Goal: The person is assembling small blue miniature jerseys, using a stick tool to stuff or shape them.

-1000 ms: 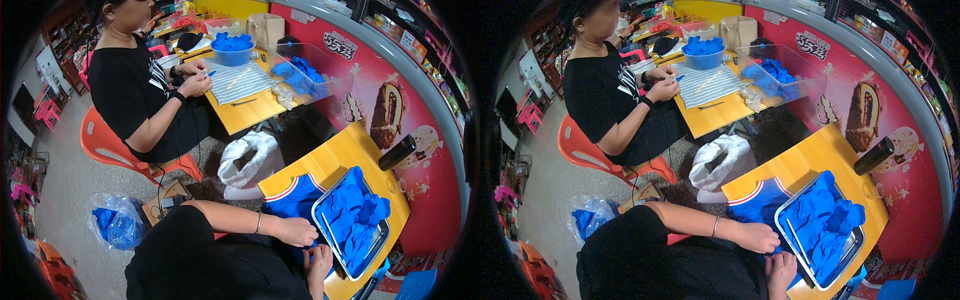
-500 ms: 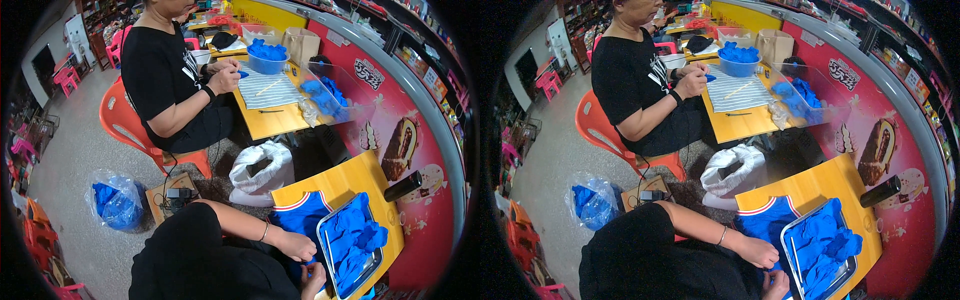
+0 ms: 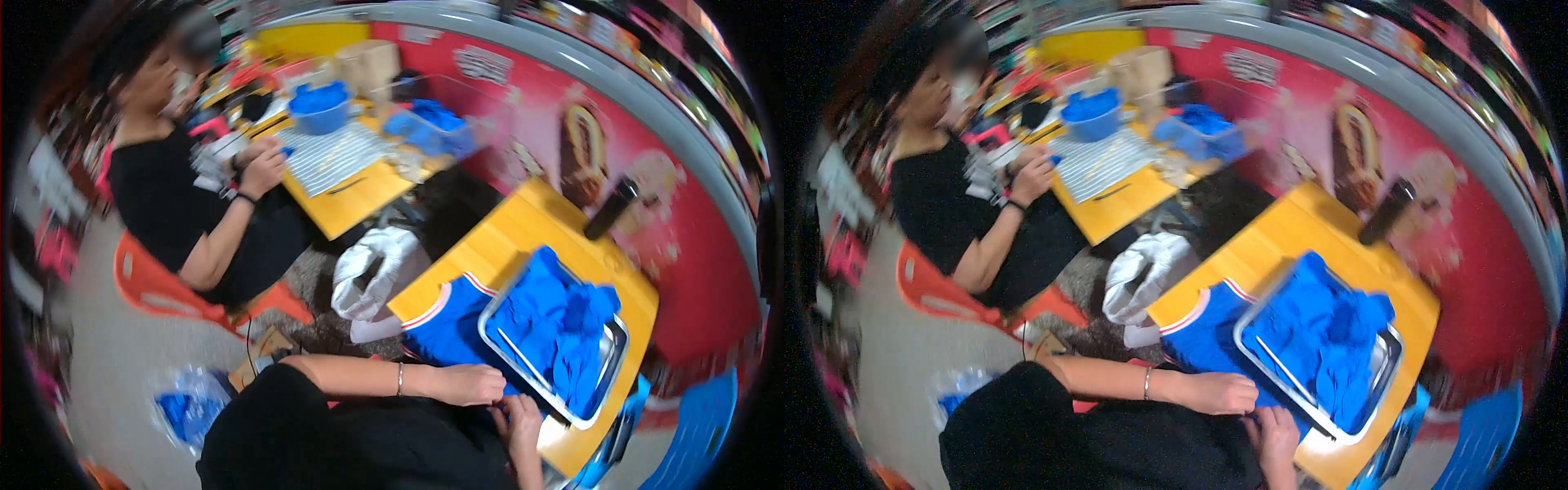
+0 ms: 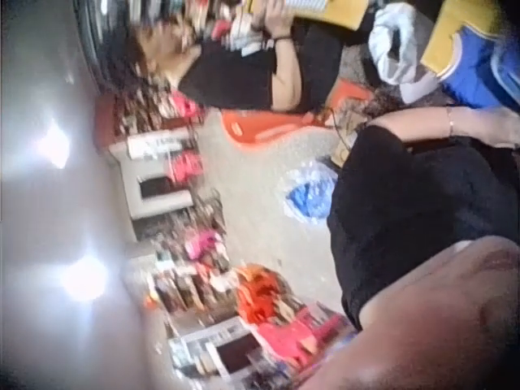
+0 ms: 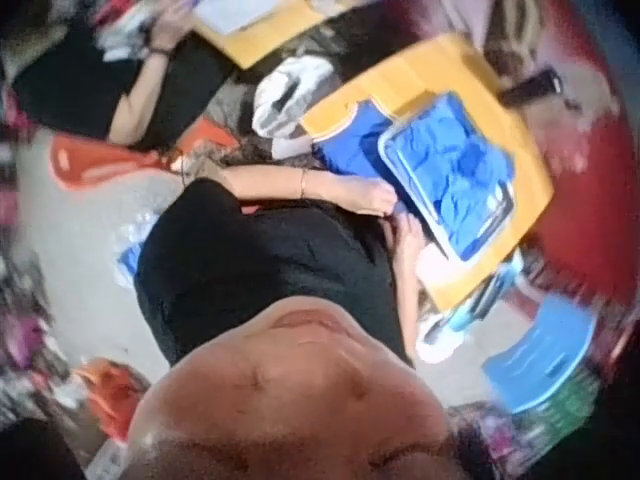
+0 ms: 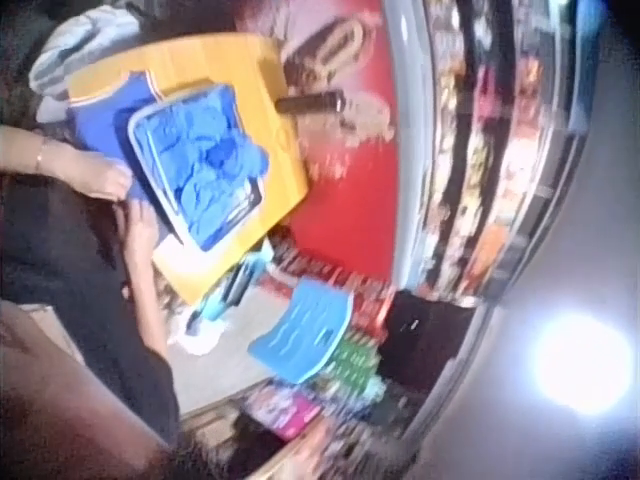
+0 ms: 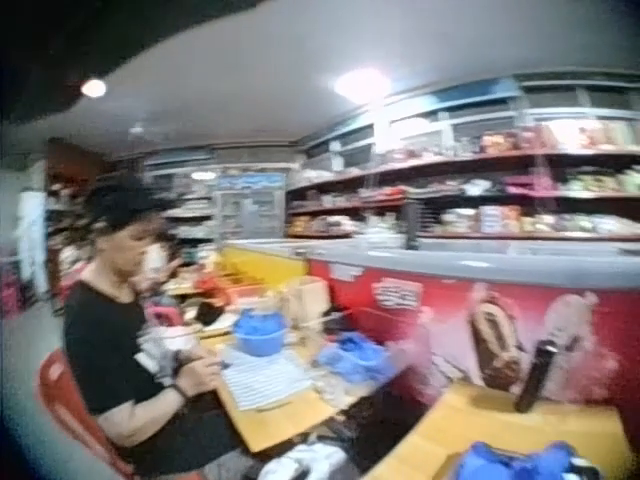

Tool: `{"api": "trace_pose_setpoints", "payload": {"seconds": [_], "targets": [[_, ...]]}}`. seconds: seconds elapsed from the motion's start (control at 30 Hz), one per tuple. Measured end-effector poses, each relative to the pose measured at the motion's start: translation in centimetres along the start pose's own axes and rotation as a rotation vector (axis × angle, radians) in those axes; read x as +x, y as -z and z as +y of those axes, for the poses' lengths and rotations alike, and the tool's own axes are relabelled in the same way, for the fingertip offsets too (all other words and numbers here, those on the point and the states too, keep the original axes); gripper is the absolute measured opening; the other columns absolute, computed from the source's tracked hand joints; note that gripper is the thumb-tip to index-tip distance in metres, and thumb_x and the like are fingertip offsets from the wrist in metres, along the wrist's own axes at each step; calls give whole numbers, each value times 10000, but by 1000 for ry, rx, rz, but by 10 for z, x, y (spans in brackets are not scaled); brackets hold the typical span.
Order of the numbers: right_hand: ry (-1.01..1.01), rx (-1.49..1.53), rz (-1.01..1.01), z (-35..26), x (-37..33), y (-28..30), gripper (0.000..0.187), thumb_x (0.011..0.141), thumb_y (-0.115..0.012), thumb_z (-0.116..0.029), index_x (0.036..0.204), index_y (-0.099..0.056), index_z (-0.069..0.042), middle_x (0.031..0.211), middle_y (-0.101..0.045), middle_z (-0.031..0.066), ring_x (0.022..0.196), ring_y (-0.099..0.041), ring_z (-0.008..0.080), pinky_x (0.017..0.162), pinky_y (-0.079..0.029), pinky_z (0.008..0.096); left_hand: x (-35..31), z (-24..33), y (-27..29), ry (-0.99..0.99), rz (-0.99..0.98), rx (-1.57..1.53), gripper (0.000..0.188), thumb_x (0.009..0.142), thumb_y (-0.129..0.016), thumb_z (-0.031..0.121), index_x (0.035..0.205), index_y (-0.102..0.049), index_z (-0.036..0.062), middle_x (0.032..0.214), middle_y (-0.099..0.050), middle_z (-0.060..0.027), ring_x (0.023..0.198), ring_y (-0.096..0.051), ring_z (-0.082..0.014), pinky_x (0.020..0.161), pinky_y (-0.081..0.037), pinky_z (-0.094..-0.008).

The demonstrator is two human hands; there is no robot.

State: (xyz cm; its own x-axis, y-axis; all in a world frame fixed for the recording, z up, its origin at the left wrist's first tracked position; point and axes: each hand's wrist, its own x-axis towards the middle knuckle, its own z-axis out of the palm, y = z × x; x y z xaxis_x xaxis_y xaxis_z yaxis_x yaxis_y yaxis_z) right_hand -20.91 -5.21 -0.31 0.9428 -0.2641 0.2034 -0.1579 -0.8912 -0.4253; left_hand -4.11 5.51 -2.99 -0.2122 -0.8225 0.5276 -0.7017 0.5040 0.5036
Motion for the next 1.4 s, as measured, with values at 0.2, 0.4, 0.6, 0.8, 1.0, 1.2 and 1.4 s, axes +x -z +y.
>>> {"api": "trace_pose_setpoints", "payload": {"seconds": [0.2, 0.4, 0.6, 0.8, 1.0, 1.2, 1.4], "targets": [[43, 90, -8, 27, -34, 41, 169, 781, -620, -224, 810, -513, -97, 693, -517, 91, 637, -562, 285, 535, -452, 399, 54, 17, -13, 2, -119, -87, 77, 735, -624, 69, 766, -567, 27, 791, -558, -109, 760, -558, -279, 661, -459, -366], [-402, 379, 91, 69, -161, 112, 178, 796, -619, -209, 845, -530, -63, 712, -557, 120, 663, -589, 273, 582, -451, 382, 102, 50, -69, 114, -65, -269, 148, 710, -686, 8, 847, -631, 15, 787, -612, -115, 720, -591, -261, 634, -471, -326], [-1189, 717, 846, 115, -353, 31, 180, 839, -628, -229, 811, -534, -78, 745, -526, -21, 658, -457, 72, 561, -377, 234, 94, 69, -143, 465, -868, -816, 176, 837, -612, 70, 994, -597, -6, 864, -604, -61, 791, -587, -125, 696, -460, -233], [-1614, 937, 1016, 134, -424, -41, 178, 850, -628, -255, 793, -518, -126, 687, -504, -38, 588, -451, 55, 482, -348, 217, 80, 42, -181, 1066, -969, -1007, 208, 923, -509, 137, 1084, -539, 9, 837, -621, -58, 690, -601, -92, 570, -448, -182], [-1485, 1063, 1127, 212, -412, -35, 188, 857, -607, -302, 802, -534, -138, 624, -492, -35, 508, -426, 66, 446, -327, 208, 84, 33, -191, 1243, -858, -941, 244, 961, -426, 231, 1077, -522, 38, 707, -631, -93, 547, -615, -129, 413, -426, -185], [-1603, 1251, 1231, 318, -428, -40, 231, 844, -613, -325, 753, -523, -133, 573, -461, -21, 417, -381, 76, 356, -273, 222, 83, 24, -198, 1363, -884, -988, 315, 968, -403, 297, 1138, -533, 65, 709, -643, -87, 542, -610, -114, 426, -425, -174], [-1682, 734, 1599, 389, -480, -89, 348, 857, -562, -392, 720, -603, -75, 609, -570, 26, 502, -496, 110, 438, -375, 286, 95, 27, -206, 1402, -939, -882, 381, 970, -385, 327, 1146, -533, 24, 678, -633, -93, 513, -595, -119, 414, -420, -181]]}}
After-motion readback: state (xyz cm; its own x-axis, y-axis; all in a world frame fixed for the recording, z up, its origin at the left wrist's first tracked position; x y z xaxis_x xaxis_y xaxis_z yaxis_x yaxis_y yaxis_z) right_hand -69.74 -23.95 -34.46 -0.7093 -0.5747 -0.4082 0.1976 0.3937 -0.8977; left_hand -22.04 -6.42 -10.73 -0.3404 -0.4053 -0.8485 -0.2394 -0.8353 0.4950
